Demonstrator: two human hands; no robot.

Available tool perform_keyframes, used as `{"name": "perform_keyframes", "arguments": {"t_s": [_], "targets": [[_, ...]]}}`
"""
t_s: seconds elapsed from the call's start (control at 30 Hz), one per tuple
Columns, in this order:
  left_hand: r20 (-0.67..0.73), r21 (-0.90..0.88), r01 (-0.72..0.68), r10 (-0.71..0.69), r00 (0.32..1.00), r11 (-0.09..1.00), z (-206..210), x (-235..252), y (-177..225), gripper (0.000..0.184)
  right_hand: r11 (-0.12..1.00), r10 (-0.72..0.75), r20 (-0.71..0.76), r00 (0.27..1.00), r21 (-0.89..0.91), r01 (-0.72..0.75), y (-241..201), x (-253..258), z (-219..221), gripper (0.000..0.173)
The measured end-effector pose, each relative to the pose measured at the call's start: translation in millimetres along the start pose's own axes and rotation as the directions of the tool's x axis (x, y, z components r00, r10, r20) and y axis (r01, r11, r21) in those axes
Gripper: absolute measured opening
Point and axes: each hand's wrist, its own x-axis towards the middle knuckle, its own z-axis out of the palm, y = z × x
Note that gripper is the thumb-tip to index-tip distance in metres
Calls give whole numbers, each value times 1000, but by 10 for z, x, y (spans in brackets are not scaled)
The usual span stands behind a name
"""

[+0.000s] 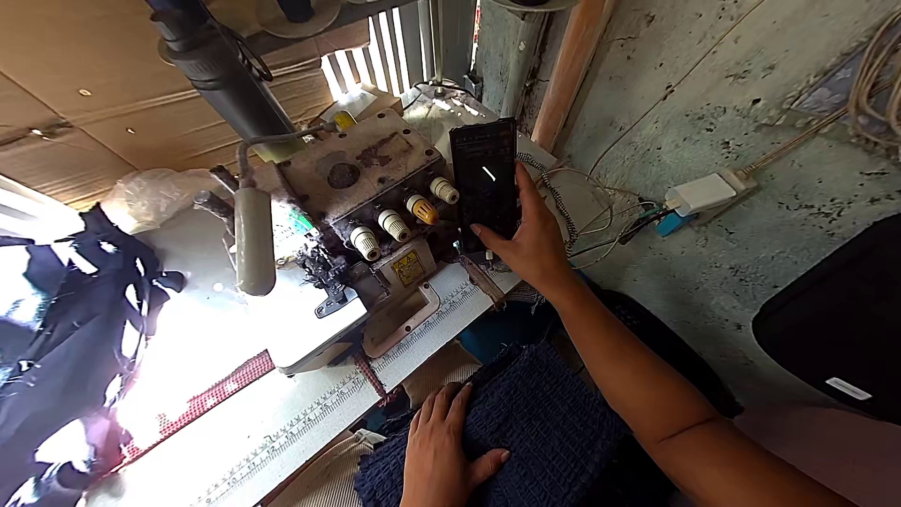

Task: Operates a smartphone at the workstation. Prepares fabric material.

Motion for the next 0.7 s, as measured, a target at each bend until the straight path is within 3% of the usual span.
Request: {"name": "perform_keyframes", "arguments": {"t_s": [0.33,0.53,0.7], "targets": [[-9,-8,1,-2,1000,1000,8,-4,-3,94,971,-53,-53,997,232,64,170,78,-129,51],[-8,-16,6,-6,1000,1000,11,-3,-6,95,942,11,-50,999,335,7,202,139,-189,42],[-16,-12,3,-3,1000,1000,17,-7,-5,95,950,-22,-43,999,310,34,224,139,-198,38]]}}
